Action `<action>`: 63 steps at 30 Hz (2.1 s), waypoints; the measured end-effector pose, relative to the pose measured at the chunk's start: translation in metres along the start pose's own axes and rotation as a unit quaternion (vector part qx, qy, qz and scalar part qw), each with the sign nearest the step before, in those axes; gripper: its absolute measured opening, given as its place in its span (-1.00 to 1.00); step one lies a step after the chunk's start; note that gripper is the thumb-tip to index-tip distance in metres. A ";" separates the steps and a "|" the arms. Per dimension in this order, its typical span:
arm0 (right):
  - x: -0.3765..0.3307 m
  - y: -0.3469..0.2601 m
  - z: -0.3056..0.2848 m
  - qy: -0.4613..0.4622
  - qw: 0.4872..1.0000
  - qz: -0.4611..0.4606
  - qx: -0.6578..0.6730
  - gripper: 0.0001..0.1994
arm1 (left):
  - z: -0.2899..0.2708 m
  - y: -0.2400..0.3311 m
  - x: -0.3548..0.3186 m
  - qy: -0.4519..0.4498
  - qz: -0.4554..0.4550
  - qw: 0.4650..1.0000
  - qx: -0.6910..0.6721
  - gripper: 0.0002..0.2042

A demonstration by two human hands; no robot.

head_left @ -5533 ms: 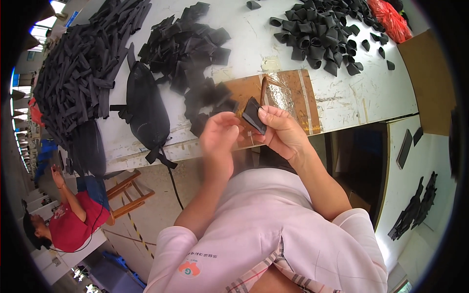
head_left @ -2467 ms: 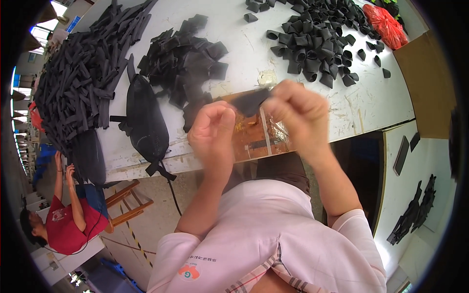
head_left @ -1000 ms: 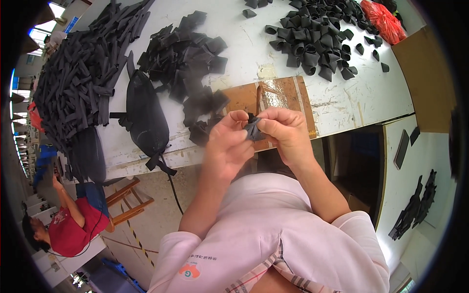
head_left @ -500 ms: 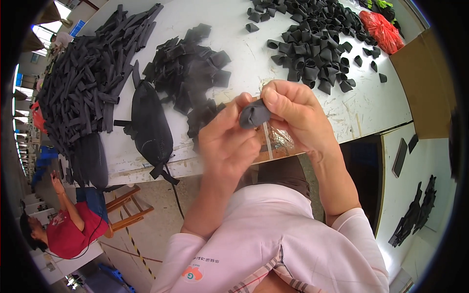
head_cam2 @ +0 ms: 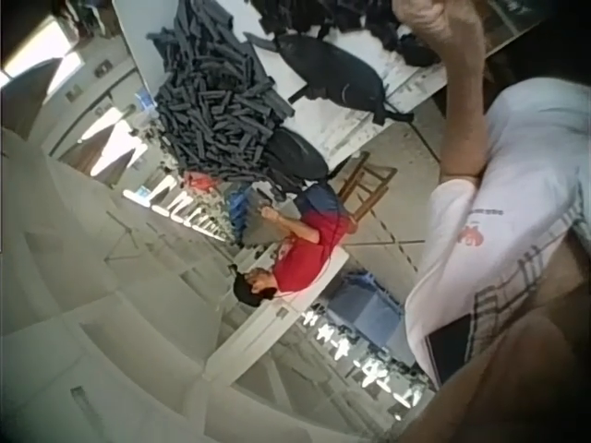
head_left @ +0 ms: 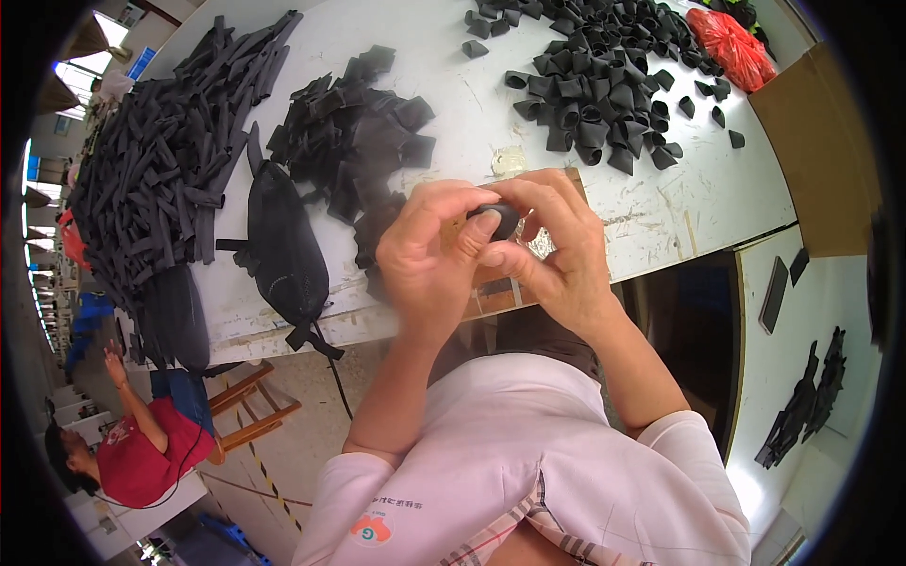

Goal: Processing and assembling small black rubber or plastic components at a workshop workbench.

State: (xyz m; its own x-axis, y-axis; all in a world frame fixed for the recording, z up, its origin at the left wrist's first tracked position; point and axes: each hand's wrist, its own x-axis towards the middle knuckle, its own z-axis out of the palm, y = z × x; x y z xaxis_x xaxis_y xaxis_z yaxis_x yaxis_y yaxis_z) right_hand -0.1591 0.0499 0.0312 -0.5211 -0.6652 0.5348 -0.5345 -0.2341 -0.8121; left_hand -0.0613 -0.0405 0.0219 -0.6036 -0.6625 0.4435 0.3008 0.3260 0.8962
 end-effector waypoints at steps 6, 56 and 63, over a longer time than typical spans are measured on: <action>0.006 -0.011 0.003 -0.041 0.997 0.058 0.026 -0.77 | -0.009 -0.004 -0.003 0.033 -0.092 0.937 -0.335 -0.89; -0.047 -0.008 -0.001 0.077 0.928 0.325 0.168 -0.75 | 0.005 0.011 -0.046 0.053 -0.120 0.991 0.022 -0.92; -0.056 0.001 0.003 0.003 0.998 0.019 -0.053 -0.79 | 0.002 0.018 -0.044 0.024 -0.263 0.959 -0.098 -0.94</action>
State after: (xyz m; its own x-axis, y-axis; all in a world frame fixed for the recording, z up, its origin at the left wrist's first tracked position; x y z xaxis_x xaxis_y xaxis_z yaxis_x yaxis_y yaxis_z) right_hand -0.1281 0.0843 0.0002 -0.5455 -0.6685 0.5055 -0.5815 -0.1325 -0.8027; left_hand -0.0309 -0.0041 0.0183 -0.6770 -0.7322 -0.0749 0.1002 -0.1925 0.9762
